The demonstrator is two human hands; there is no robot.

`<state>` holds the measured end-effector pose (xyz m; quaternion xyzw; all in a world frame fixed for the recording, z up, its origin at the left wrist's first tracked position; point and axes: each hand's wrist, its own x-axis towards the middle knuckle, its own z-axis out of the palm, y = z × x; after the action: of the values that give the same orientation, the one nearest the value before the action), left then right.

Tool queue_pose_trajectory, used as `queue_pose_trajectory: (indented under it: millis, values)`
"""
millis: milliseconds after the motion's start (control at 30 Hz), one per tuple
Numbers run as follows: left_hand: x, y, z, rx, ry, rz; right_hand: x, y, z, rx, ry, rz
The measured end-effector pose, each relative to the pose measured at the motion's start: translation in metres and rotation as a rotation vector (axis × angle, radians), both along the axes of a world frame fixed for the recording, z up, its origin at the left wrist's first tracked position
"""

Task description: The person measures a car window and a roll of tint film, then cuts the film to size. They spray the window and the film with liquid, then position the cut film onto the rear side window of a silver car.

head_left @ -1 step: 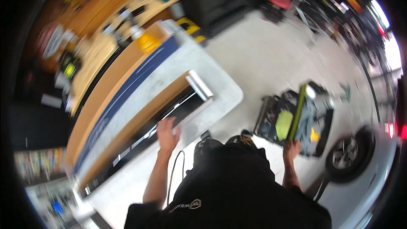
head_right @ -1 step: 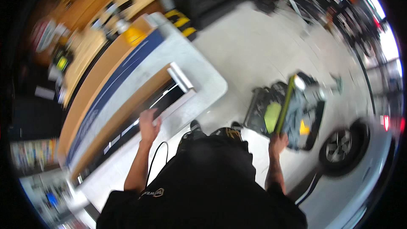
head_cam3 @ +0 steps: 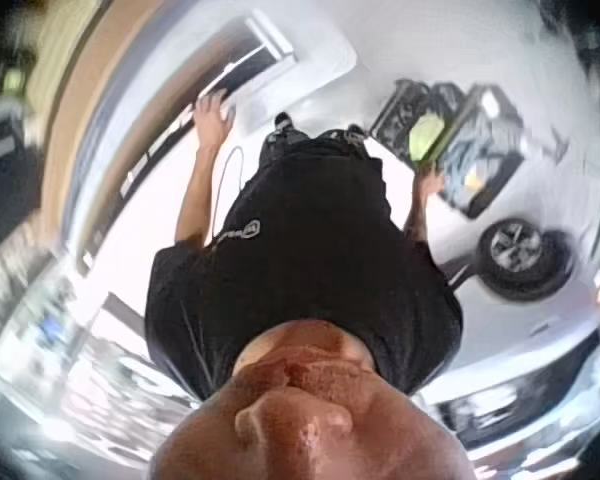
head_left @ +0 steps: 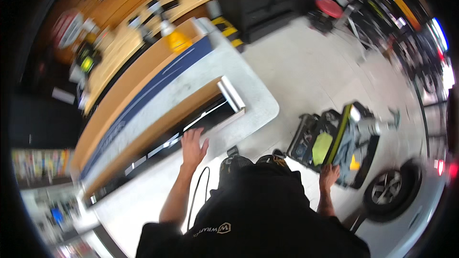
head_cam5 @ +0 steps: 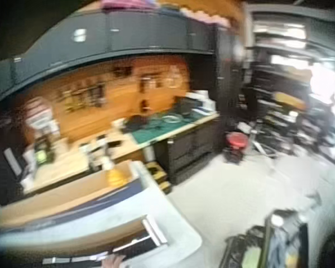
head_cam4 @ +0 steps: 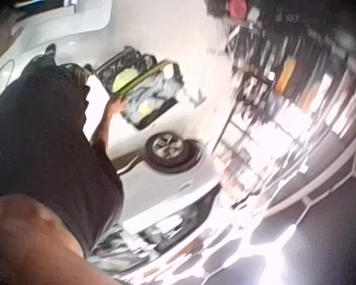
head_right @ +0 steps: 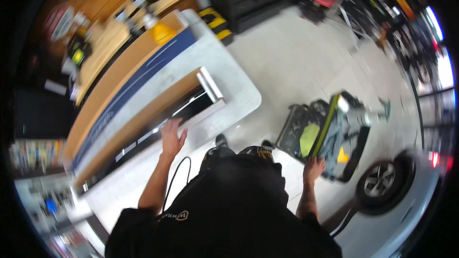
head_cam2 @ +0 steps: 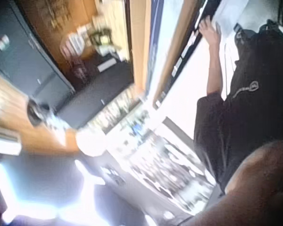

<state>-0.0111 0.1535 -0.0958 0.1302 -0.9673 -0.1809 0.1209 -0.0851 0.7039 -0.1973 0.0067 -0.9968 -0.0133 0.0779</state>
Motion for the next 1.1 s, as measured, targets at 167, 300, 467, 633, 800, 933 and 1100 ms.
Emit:
queue_pose_trajectory:
  millis: [167, 300, 467, 633, 800, 933, 1100]
  values:
    - [0.023, 0.007, -0.049, -0.348, -0.115, 0.368, -0.054, 0.013, -0.02, -0.389, -0.312, 0.271]
    - [0.02, 0.012, -0.052, -0.37, -0.079, 0.477, -0.061, 0.032, -0.046, -0.349, -0.315, 0.292]
    - [0.032, 0.018, -0.065, -0.357, -0.151, 0.606, -0.084, 0.041, -0.048, -0.302, -0.32, 0.292]
    - [0.033, 0.016, -0.069, -0.351, -0.105, 0.651, -0.108, 0.042, -0.059, -0.237, -0.259, 0.336]
    - [0.032, 0.008, -0.06, -0.251, -0.114, 0.58, -0.146, 0.072, -0.096, -0.311, -0.246, 0.539]
    - [0.098, -0.008, 0.0, -0.188, 0.392, 0.605, -0.115, -0.028, 0.02, 0.434, -0.42, 0.043]
    - [0.323, -0.149, -0.008, -0.074, 0.703, 1.47, -0.116, -0.119, 0.012, -0.144, -0.317, 0.415]
